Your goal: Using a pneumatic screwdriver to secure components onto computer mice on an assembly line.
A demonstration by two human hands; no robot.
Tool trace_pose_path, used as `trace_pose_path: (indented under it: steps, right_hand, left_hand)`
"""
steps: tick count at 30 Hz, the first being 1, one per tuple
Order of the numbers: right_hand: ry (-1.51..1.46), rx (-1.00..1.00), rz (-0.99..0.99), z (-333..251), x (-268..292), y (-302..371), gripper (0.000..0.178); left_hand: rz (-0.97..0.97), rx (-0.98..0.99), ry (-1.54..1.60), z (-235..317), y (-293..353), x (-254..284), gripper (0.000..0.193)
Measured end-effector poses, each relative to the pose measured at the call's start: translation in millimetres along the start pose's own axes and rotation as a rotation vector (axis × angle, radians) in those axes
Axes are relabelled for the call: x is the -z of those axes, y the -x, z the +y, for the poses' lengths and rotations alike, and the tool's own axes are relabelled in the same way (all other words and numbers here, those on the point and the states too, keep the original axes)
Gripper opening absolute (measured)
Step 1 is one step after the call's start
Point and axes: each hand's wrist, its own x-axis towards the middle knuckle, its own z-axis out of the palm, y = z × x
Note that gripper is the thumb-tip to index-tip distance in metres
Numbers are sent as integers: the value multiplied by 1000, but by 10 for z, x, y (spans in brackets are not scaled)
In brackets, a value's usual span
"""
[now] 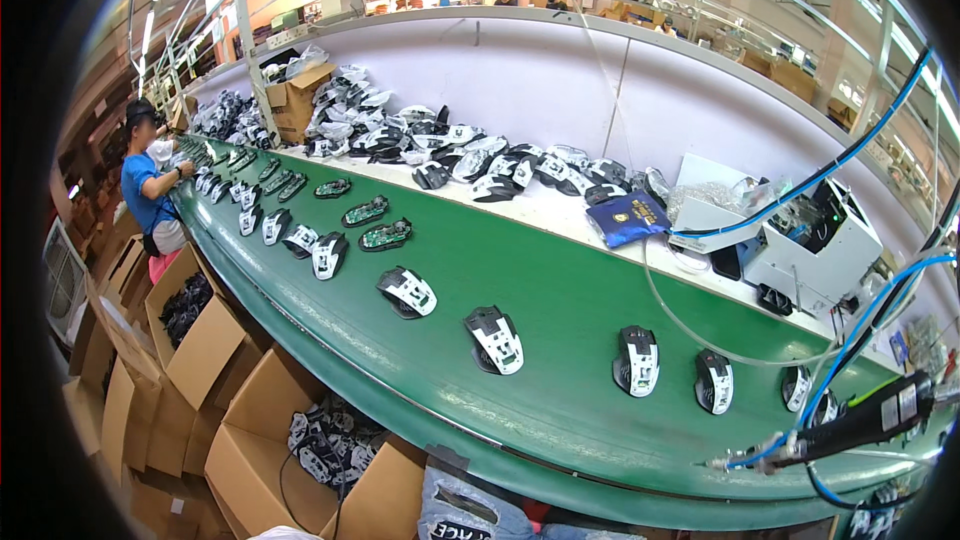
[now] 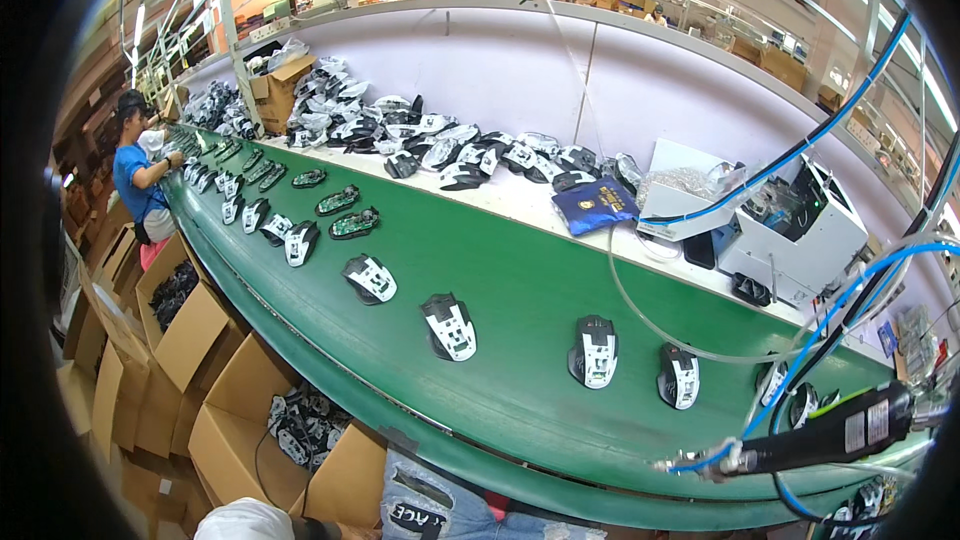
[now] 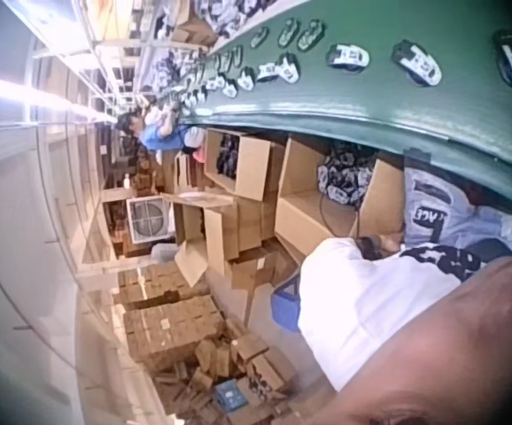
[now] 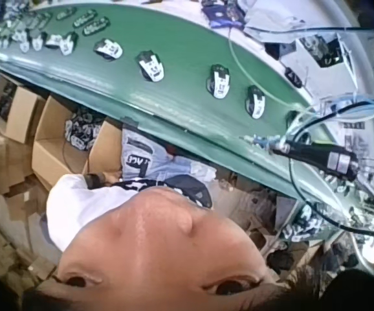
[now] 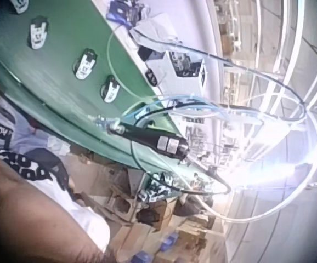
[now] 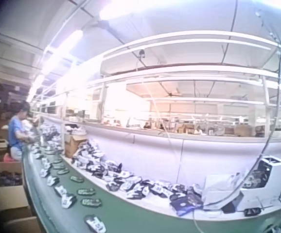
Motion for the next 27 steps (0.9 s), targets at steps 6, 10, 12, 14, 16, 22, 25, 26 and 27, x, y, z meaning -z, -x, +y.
trace_pose_path:
  steps: [6, 10, 12, 14, 16, 22, 25, 26, 27]
  right_hand:
    - [-60, 39, -131, 399, 81, -181, 26]
    - [-80, 69, -216, 506, 248, -336, 26]
    - [-91, 82, -266, 561, 298, -436, 26]
    - [-105, 88, -314, 640, 349, -501, 26]
    - [-121, 94, -366, 721, 380, -562, 26]
    - [-132, 71, -527, 837, 602, -669, 27]
    - [-123, 0, -588, 987, 911, -403, 27]
    - [-125, -28, -625, 1019, 941, -393, 27]
    - [-128, -55, -661, 1053, 973, -382, 27]
  left_hand:
    - [-144, 52, -12, -170, 23, 26, 48]
    - [-233, 73, -10, -304, -54, 65, 48]
    - [-275, 91, -5, -404, -51, 95, 47]
    - [-322, 111, 2, -528, -16, 102, 47]
    - [-370, 134, 10, -676, 43, 110, 47]
    - [-519, 176, 86, -1199, 144, -122, 46]
    - [-637, 167, 163, -1494, 147, -719, 45]
    - [-668, 174, 200, -1613, 214, -909, 45]
    - [-700, 181, 236, -1747, 338, -1102, 45]
